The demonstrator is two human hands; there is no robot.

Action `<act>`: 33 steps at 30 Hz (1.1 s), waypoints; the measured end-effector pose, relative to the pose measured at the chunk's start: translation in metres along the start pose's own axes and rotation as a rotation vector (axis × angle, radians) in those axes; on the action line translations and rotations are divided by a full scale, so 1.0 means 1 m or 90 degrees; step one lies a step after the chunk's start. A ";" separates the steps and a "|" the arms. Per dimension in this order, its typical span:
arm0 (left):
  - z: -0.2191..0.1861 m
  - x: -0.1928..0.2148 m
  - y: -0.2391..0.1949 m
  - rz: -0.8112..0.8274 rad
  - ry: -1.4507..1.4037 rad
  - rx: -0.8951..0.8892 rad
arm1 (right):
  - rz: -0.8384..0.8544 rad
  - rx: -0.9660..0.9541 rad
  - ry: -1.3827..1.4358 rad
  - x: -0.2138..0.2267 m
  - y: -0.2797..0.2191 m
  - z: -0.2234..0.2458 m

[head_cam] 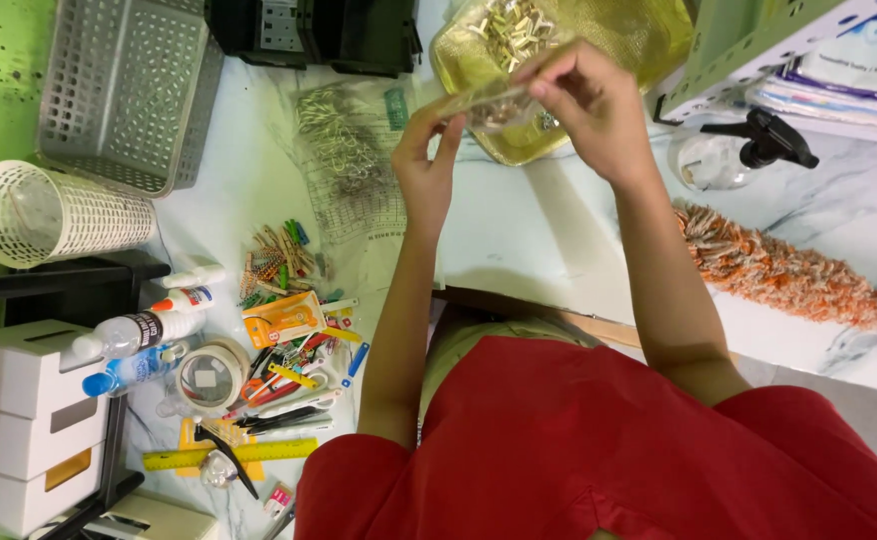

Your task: Organizing and bagging various small stationery items such as metal rings, clips, and pins at a workspace.

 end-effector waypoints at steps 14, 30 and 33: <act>-0.014 0.016 -0.063 0.118 0.226 -0.031 | -0.028 -0.126 -0.208 -0.007 -0.104 -0.041; 0.032 -0.002 -0.077 0.138 0.157 0.045 | -0.060 -0.135 -0.093 -0.010 -0.119 -0.097; 0.035 -0.007 -0.071 0.125 0.208 0.086 | -0.129 -0.190 -0.087 -0.002 -0.119 -0.121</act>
Point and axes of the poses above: each hand's wrist, its own y-axis towards the middle knuckle, its own x-axis out of the back of the hand, z = x × y, the point moved 9 cm from there along y, towards the middle knuckle, and after that the axes turned 10 degrees about y, right-handed, at the moved point
